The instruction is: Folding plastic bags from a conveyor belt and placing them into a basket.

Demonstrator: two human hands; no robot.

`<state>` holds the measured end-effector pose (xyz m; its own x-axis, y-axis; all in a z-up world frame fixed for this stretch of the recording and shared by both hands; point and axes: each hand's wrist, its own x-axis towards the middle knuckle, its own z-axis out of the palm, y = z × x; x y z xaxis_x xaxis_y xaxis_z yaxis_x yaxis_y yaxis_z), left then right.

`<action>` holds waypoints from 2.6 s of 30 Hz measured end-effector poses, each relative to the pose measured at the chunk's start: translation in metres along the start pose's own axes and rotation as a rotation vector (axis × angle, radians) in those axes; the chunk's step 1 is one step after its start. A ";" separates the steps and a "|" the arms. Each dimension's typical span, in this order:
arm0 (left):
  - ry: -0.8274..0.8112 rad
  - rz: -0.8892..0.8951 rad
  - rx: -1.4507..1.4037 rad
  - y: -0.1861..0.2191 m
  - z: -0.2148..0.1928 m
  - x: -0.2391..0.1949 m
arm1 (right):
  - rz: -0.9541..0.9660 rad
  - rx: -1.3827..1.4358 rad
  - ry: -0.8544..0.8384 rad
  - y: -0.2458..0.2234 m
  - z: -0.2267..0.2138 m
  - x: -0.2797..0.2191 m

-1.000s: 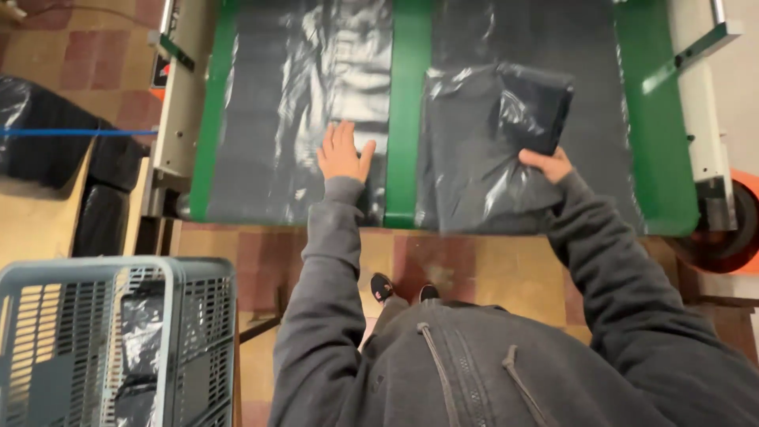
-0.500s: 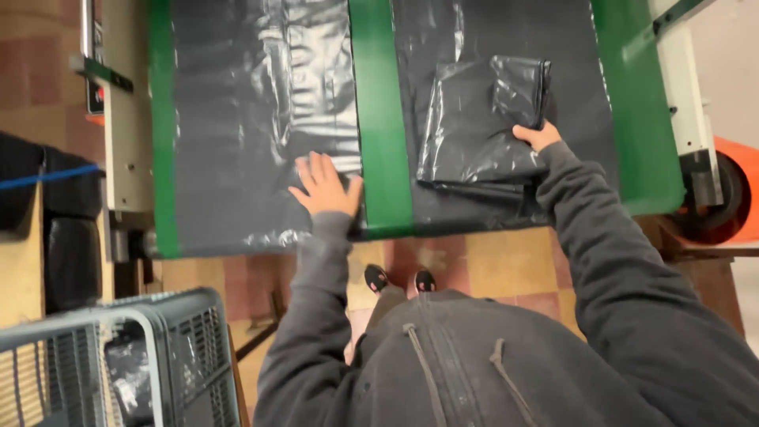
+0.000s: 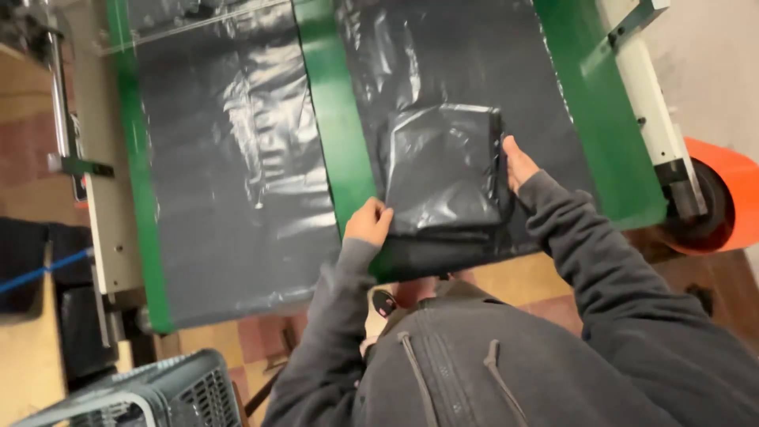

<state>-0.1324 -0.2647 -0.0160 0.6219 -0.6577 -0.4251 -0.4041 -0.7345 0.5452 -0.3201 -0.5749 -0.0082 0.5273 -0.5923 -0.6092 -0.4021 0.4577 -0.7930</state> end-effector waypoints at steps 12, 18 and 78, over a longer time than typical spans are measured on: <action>0.122 -0.523 0.268 -0.063 -0.080 -0.117 | -0.406 -0.281 -0.104 0.007 0.014 0.036; 0.441 0.404 0.456 0.114 -0.094 0.016 | -0.783 -0.911 -0.011 -0.050 0.036 0.067; 1.008 0.123 -0.498 -0.058 -0.027 -0.182 | -0.995 -1.324 -0.733 -0.098 0.276 0.021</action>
<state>-0.2043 -0.0976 0.0491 0.9447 -0.1204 0.3050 -0.3278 -0.3776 0.8660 -0.0629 -0.4493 0.0576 0.9569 0.2631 -0.1227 0.1632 -0.8372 -0.5219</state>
